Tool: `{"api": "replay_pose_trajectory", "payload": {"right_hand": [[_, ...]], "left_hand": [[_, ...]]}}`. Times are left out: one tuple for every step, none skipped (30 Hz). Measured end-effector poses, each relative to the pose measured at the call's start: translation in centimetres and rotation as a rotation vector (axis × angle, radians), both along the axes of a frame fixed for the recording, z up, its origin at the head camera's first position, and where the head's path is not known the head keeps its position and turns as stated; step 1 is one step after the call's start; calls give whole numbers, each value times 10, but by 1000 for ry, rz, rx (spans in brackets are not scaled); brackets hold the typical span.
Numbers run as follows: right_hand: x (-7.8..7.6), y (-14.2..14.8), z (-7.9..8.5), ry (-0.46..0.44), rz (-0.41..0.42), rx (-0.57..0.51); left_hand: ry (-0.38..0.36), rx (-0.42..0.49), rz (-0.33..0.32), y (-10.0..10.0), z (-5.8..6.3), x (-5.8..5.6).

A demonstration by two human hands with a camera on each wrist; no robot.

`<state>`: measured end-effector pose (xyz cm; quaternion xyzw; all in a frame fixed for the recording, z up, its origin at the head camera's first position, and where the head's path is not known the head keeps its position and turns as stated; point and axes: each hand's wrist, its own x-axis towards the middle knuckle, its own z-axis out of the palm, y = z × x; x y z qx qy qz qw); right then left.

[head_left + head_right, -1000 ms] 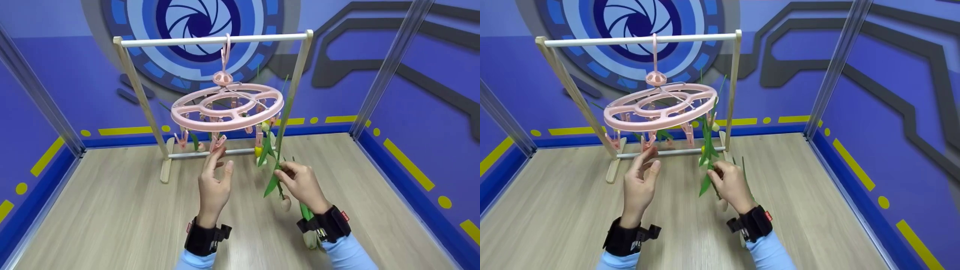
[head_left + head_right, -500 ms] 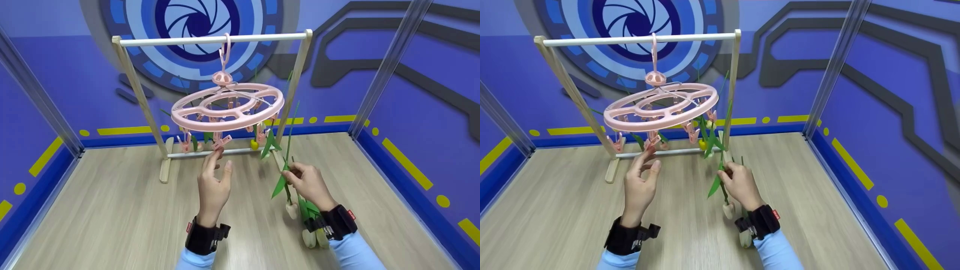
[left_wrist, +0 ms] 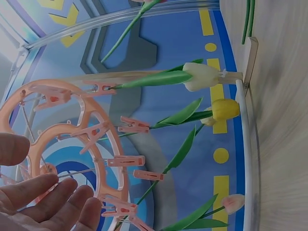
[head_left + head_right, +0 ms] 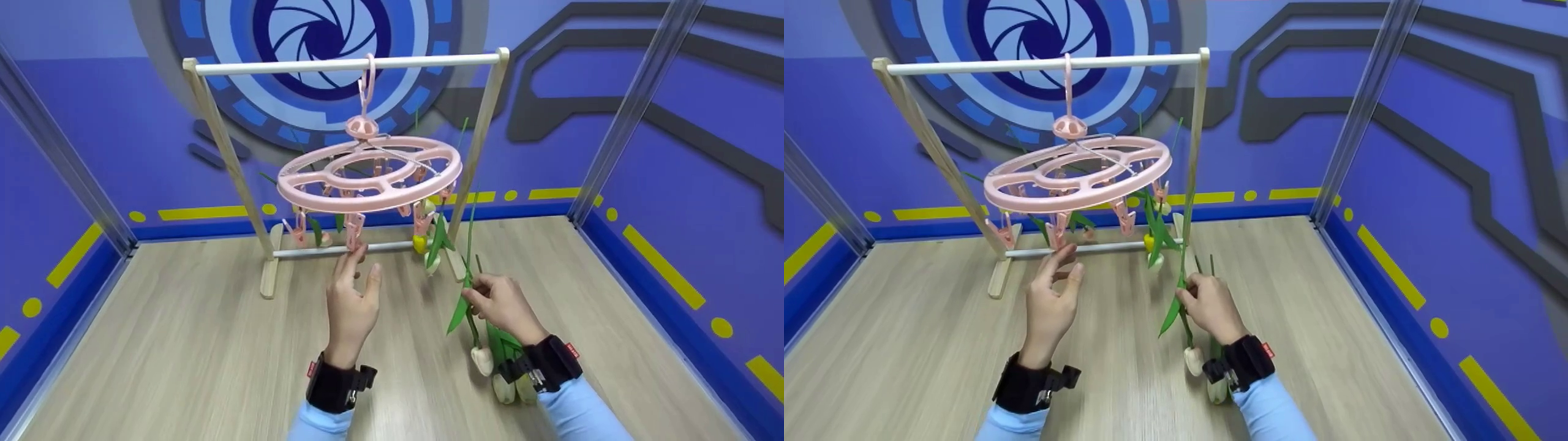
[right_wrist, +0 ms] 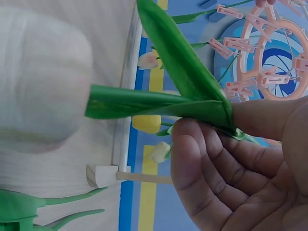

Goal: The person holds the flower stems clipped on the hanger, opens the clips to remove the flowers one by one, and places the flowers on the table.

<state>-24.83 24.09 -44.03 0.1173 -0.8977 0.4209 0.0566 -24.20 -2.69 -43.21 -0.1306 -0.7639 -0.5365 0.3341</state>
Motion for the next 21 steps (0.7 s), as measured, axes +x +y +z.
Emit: {"api": "replay_pose_trajectory", "payload": {"right_hand": [[0, 0, 0, -10, 0, 2], [0, 0, 0, -20, -2, 6], [0, 0, -1, -31, -5, 10], [0, -1, -1, -39, -7, 15], [-1, -1, -1, -46, -11, 22], [-1, -1, -2, -55, -12, 28], [-1, -1, -2, -65, -14, 34], [-2, -2, -3, -77, -14, 37], [-2, -2, -4, -89, -13, 39], [-2, -3, -5, -98, -11, 44], [-2, -4, -7, -104, -9, 48], [-2, -5, -8, -111, -4, 52], [-3, -5, -9, -119, -4, 54], [-3, -6, -10, -122, -3, 57], [-3, -7, -12, -122, -2, 63], [-3, -8, -13, -122, -1, 69], [-3, -9, -15, -126, 1, 72], [-3, -10, -16, -132, 3, 75], [-4, -11, -17, -139, 3, 79], [-4, -11, -19, -143, 7, 85], [-4, -12, -20, -151, 11, 88]], "left_hand": [[-3, -2, 0, 0, 0, 0], [-7, -4, 0, 1, 0, 0], [-11, -6, 0, 1, -1, -1], [-14, -7, -1, 1, -1, -1], [-18, -8, -2, 1, -1, -2], [-21, -8, -4, 2, -2, -2], [-25, -10, -5, 2, -3, -3], [-30, -11, -5, 2, -3, -4], [-34, -10, -7, 2, -4, -4], [-38, -11, -7, 2, -5, -5], [-40, -13, -6, 3, -6, -5], [-40, -15, -6, 3, -7, -6], [-41, -18, -7, 3, -8, -6], [-42, -20, -8, 3, -9, -6], [-43, -21, -10, 3, -10, -6], [-46, -23, -12, 4, -11, -6], [-49, -25, -12, 4, -12, -7], [-53, -25, -15, 4, -13, -7], [-59, -27, -16, 4, -14, -7], [-65, -28, -16, 4, -15, -8], [-72, -30, -16, 4, -15, -8]]}}
